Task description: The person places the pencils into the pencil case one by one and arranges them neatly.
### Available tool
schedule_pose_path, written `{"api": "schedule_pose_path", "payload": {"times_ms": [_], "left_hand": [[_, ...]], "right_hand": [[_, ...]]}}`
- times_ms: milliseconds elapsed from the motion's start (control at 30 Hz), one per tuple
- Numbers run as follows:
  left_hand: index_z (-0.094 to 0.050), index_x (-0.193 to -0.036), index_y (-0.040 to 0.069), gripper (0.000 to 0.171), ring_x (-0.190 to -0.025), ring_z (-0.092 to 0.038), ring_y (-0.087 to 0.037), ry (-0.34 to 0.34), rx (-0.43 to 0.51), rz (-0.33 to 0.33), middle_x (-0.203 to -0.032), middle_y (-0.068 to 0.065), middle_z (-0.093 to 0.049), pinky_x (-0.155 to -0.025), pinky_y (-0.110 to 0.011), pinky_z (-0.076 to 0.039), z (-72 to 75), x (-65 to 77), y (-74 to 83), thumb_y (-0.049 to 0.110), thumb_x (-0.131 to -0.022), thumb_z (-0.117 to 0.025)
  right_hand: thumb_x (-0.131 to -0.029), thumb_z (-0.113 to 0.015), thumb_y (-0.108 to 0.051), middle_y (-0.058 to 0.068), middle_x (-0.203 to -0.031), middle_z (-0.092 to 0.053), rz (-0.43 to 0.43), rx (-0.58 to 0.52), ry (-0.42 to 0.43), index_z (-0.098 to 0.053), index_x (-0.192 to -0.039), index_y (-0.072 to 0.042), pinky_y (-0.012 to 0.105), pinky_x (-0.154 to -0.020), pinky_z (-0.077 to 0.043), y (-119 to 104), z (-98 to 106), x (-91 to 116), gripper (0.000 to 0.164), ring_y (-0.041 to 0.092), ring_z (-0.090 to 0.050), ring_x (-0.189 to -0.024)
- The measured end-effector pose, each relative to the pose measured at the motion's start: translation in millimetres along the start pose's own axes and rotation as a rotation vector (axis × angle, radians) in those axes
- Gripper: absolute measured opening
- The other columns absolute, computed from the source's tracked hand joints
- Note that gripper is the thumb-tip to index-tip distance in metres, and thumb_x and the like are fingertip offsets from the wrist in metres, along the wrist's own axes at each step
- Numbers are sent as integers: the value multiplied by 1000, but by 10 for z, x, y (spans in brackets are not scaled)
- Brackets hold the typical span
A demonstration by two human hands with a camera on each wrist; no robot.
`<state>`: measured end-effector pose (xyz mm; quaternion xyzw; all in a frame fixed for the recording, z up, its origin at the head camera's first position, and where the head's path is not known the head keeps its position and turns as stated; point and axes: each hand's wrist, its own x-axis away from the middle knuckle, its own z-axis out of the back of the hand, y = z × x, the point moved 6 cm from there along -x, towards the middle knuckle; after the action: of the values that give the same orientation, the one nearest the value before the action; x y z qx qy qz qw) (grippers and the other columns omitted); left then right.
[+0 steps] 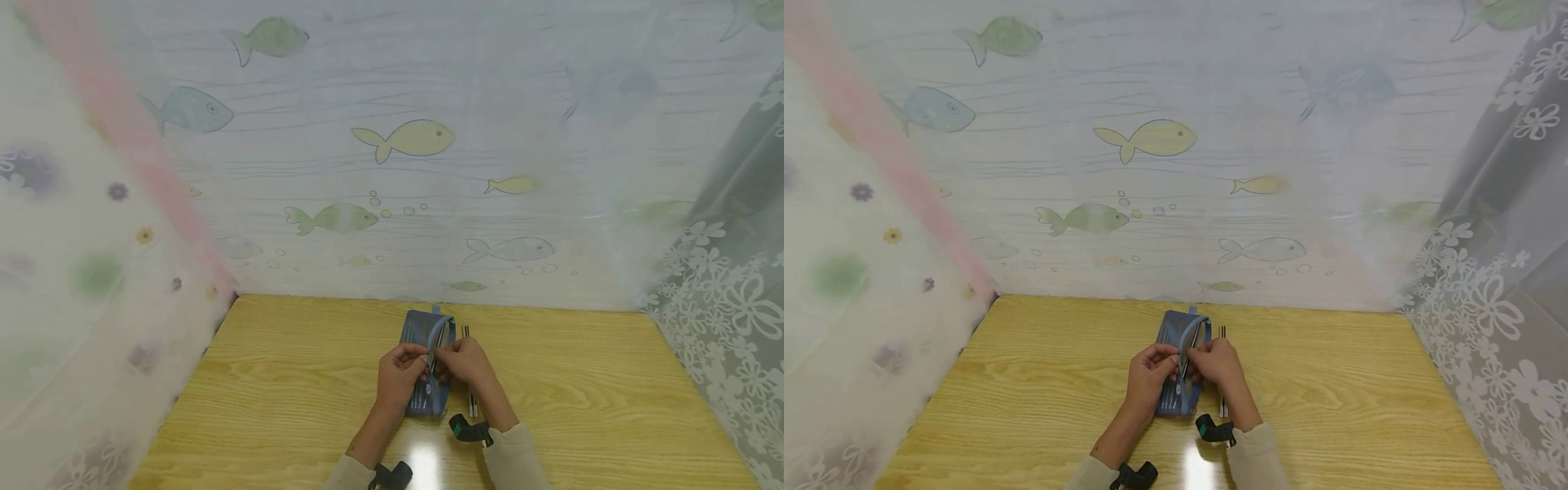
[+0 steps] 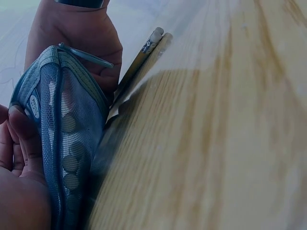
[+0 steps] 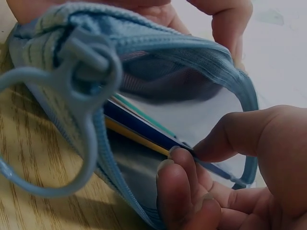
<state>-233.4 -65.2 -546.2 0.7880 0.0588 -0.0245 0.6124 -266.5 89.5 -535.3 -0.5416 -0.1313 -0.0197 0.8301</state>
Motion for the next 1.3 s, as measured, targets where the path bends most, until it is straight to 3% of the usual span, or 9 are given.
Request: {"api": "schedule_pose_path", "payload": {"times_ms": [367,633,800,967,1300], "left_hand": [[-70,-104,-14,12,-66,-65,-11,-1,-1,-3,-90,-21,-71,-58,-21,-55,2,5,2,-9,-93,-67],[-70,-103,-15,12,-65,-64,-10,0,-3,-10,-90,-28,-67,-58,-20,-54,6,-3,-6,-11,-93,-66],[-69,-103,-16,13,-64,-64,-9,1,10,-14,-91,-35,-66,-57,-20,-54,7,-10,-8,-11,-92,-65],[-69,-103,-17,13,-63,-64,-9,1,15,-16,-93,-43,-63,-57,-19,-54,8,-16,-14,-12,-92,-65],[-69,-104,-15,13,-64,-64,-9,8,3,2,-95,-42,-64,-57,-20,-55,6,-7,-10,-11,-92,-65]], "right_hand": [[-92,-65,-11,6,-64,-70,1,-7,-3,-79,-76,0,28,-49,-50,-3,-9,14,23,18,-68,-55],[-93,-65,-10,9,-72,-75,17,15,6,-81,-85,2,35,-57,-59,-13,30,9,21,23,-72,-61],[-96,-66,-10,11,-79,-76,40,14,34,-80,-95,5,36,-61,-61,-14,137,5,21,25,-74,-64],[-93,-66,-11,11,-76,-75,54,56,78,-79,-93,5,31,-57,-54,-6,287,8,21,25,-71,-63],[-93,-65,-11,10,-77,-76,34,89,123,-77,-97,7,30,-61,-57,38,501,30,22,21,-72,-65]]}}
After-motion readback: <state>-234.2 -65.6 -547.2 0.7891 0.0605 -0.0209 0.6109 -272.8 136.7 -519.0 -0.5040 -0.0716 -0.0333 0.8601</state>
